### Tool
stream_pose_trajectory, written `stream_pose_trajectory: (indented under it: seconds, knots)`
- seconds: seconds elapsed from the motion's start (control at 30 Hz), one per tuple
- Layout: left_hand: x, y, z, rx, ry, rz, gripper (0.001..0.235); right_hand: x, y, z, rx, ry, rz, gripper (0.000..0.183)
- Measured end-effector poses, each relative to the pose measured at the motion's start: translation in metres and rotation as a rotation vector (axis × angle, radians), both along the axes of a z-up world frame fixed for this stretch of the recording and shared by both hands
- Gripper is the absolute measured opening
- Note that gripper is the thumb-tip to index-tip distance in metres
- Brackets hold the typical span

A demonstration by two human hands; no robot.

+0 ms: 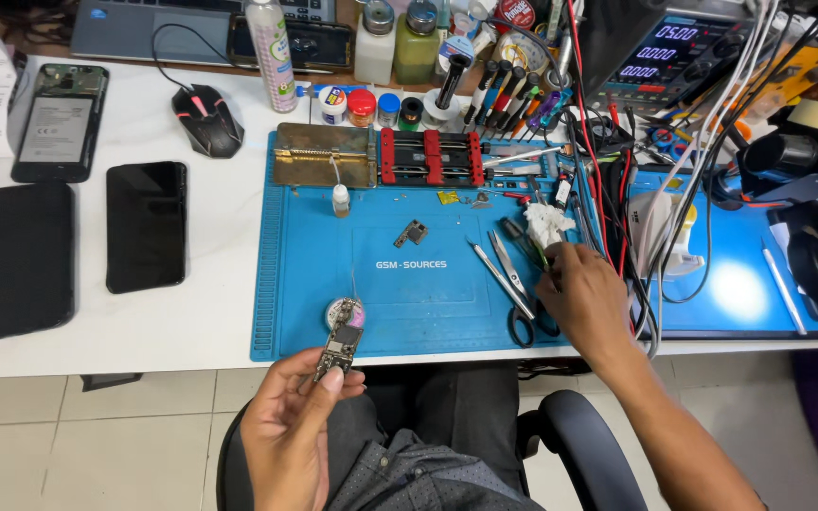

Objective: The person cleans a small circuit board with a brush, then places it on a workbench. They pick up a disassembled smartphone, remove a ribbon cable, and set it aside. Finally, they use multimeter probes to test points on the phone's internal components.

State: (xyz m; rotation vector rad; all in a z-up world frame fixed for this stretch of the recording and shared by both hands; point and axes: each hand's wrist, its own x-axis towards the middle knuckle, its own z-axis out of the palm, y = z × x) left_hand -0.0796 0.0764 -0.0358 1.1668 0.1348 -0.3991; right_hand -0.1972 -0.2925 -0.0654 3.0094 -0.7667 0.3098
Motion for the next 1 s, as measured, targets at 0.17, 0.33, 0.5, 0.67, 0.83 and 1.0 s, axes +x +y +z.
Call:
stream_pose_trajectory:
  seconds: [0.17,0.33,0.5,0.67,0.83,1.0]
  knots:
    - [0.004,0.008,-0.009,-0.039,0.011,0.057,0.025,0.022,0.012,0.072,0.419,-0.061,-0.066,0.04]
    - [0.009,0.001,-0.008,-0.069,0.045,0.04,0.026,0.129,0.006,0.104,0.246,-0.244,0.333,0.032]
    - [0.013,0.001,-0.007,-0.054,0.018,0.063,0.026,0.287,-0.053,0.079,-0.181,-0.15,0.353,0.013]
    - [0.032,0.013,0.001,-0.071,-0.002,0.132,0.03,0.375,-0.099,0.056,-0.316,0.049,0.212,0.008]
    - [0.063,0.022,0.034,-0.033,-0.104,0.218,0.027,0.382,-0.101,0.062,-0.333,0.016,0.301,0.027]
    - [0.067,0.013,0.058,-0.064,-0.229,0.145,0.021,0.383,-0.08,0.077,-0.29,0.105,0.266,0.027]
